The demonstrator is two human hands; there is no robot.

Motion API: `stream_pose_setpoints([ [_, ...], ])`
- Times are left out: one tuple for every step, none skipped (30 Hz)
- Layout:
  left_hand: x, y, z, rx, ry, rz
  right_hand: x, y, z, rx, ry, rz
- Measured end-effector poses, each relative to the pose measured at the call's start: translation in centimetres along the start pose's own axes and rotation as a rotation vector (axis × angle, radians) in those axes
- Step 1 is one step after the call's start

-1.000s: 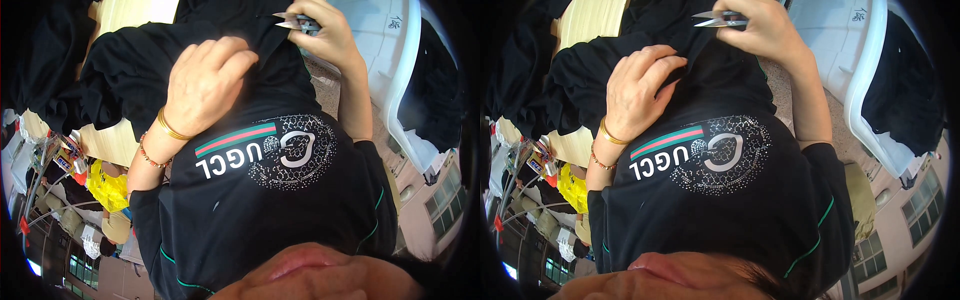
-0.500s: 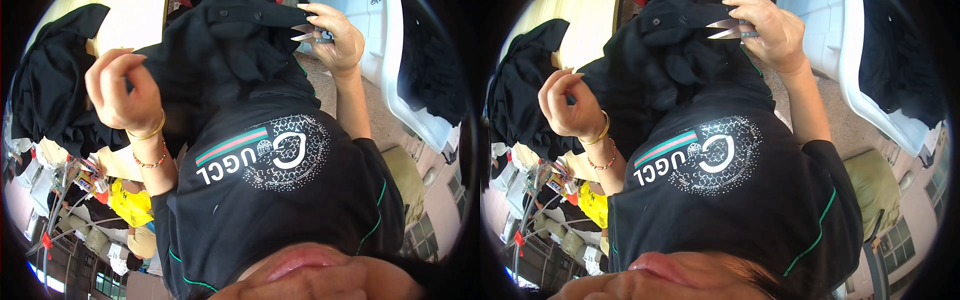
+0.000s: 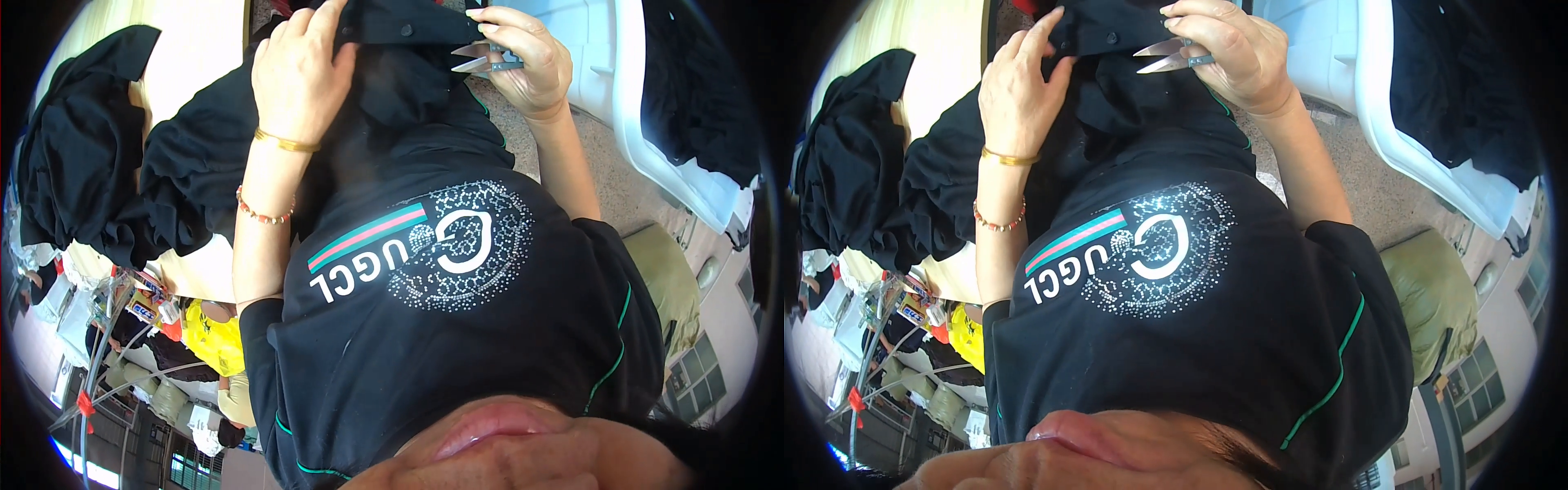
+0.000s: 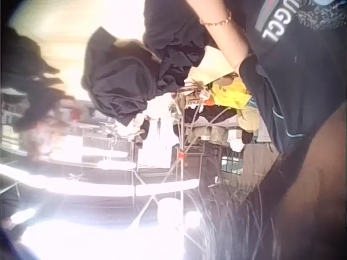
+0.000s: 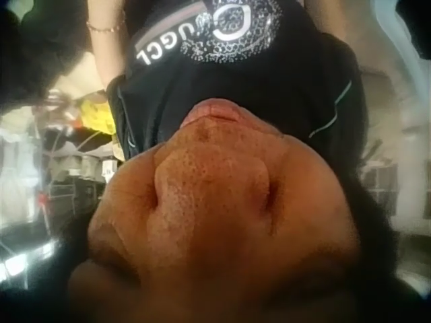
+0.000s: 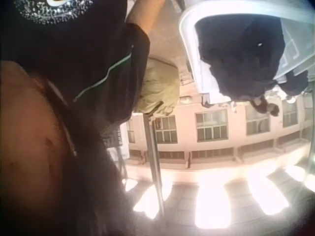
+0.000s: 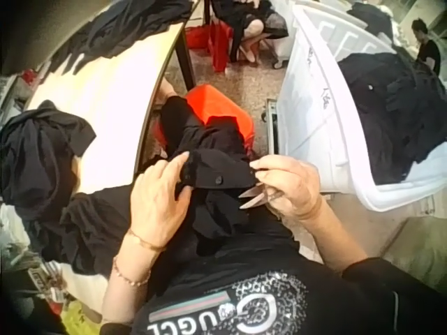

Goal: Trimming loose threads from black garments using thread snips.

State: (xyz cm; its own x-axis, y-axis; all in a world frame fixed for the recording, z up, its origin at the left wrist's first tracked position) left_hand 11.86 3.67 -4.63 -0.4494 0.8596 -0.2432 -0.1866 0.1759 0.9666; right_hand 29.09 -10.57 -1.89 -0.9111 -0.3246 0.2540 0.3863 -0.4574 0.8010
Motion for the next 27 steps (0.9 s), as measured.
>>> stream_pose_setpoints([
  [0.7, -0.8, -0.1, 0.041, 0.048, -0.041, -0.4, -0.4, -0.3, -0.005, -0.015, 0.002],
  [1.1, -1.1, -0.4, 0.011, 0.058, -0.027, -0.9, -1.0, -0.7, -0.011, -0.029, 0.005],
  [1.2, -1.5, -0.8, 0.014, 0.062, -0.021, -1.5, -1.7, -1.1, -0.016, -0.043, 0.009],
  [1.0, -1.5, -1.1, 0.009, 0.048, 0.004, -2.6, -3.4, -2.2, -0.015, -0.052, 0.006],
  [0.6, -1.4, -1.1, 0.002, 0.028, 0.029, -4.2, -5.1, -4.0, -0.189, -0.024, 0.143],
  [0.5, -1.5, -1.3, -0.020, 0.046, 0.038, -5.1, -5.9, -5.2, -0.364, 0.012, 0.290],
  [0.5, -1.6, -1.5, -0.017, 0.044, 0.039, -2.5, -2.5, -2.3, -0.017, -0.035, 0.012],
  [0.6, -1.7, -1.6, -0.012, 0.077, 0.032, -3.6, -4.6, -3.1, -0.018, -0.039, 0.013],
  [0.8, -1.9, -1.7, -0.007, 0.109, 0.026, -5.3, -7.3, -4.7, -0.289, 0.063, 0.173],
  [0.7, -1.9, -1.7, -0.003, 0.107, 0.028, -5.5, -7.7, -4.8, -0.560, 0.168, 0.334],
  [0.7, -1.8, -1.8, -0.024, 0.113, 0.031, -5.6, -7.8, -4.8, -0.517, 0.149, 0.324],
  [0.7, -1.7, -1.9, -0.044, 0.117, 0.035, -5.4, -6.9, -5.8, -0.521, 0.145, 0.322],
  [0.9, -1.7, -2.2, -0.040, 0.128, 0.041, -4.2, -5.7, -4.8, -0.183, -0.060, 0.209],
  [0.9, -1.8, -2.2, -0.042, 0.139, 0.042, -4.0, -5.5, -4.8, 0.154, -0.268, 0.080],
  [0.9, -1.8, -2.2, -0.044, 0.150, 0.044, -3.9, -5.4, -5.1, 0.152, -0.273, 0.081],
  [0.9, -1.8, -2.2, -0.040, 0.145, 0.046, -4.0, -5.6, -5.4, 0.187, -0.309, 0.131],
  [1.0, -1.9, -2.2, -0.043, 0.160, 0.037, -4.1, -5.8, -5.8, 0.223, -0.344, 0.182],
  [1.1, -2.0, -2.3, -0.046, 0.176, 0.028, -4.2, -6.1, -6.6, 0.219, -0.348, 0.183],
  [1.0, -2.1, -2.2, -0.045, 0.170, 0.029, -4.6, -6.7, -7.7, 0.244, -0.350, 0.127],
  [1.2, -2.2, -2.1, -0.039, 0.180, 0.014, -5.1, -7.2, -8.6, 0.270, -0.347, 0.073],
  [1.3, -2.2, -2.1, -0.034, 0.191, -0.001, -5.7, -7.2, -9.4, 0.280, -0.374, 0.120],
  [1.4, -2.1, -2.0, -0.039, 0.192, 0.007, -6.3, -7.0, -9.8, 0.300, -0.360, 0.239],
  [1.6, -1.8, -2.1, -0.059, 0.191, -0.065, -6.7, -6.7, -9.4, 0.319, -0.335, 0.361],
  [1.9, -1.3, -2.2, -0.081, 0.189, -0.136, -6.8, -5.9, -9.1, 0.244, -0.362, 0.580],
  [2.3, -1.0, -2.5, -0.077, 0.194, -0.177, -6.5, -4.6, -8.2, 0.348, -0.558, 0.853],
  [2.2, -0.3, -2.3, -0.052, 0.186, -0.282, -5.6, -1.3, -7.0, 0.455, -0.780, 1.102],
  [1.8, 1.0, -2.6, -0.033, 0.196, -0.363, -5.3, 1.9, -5.9, 0.624, -0.946, 1.289],
])
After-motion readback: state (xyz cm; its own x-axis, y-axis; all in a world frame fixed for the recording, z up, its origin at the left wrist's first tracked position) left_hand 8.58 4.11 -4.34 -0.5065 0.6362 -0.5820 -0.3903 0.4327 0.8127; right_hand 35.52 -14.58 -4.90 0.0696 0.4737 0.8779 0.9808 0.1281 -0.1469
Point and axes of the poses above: each hand's wrist, its own z-axis towards the middle knuckle, its own y-axis out of the back of the hand, x = y × z, the point moved 4 cm from there along z, towards the middle knuckle, and after that the axes turned 14 degrees about x, right-handed, at the moved point
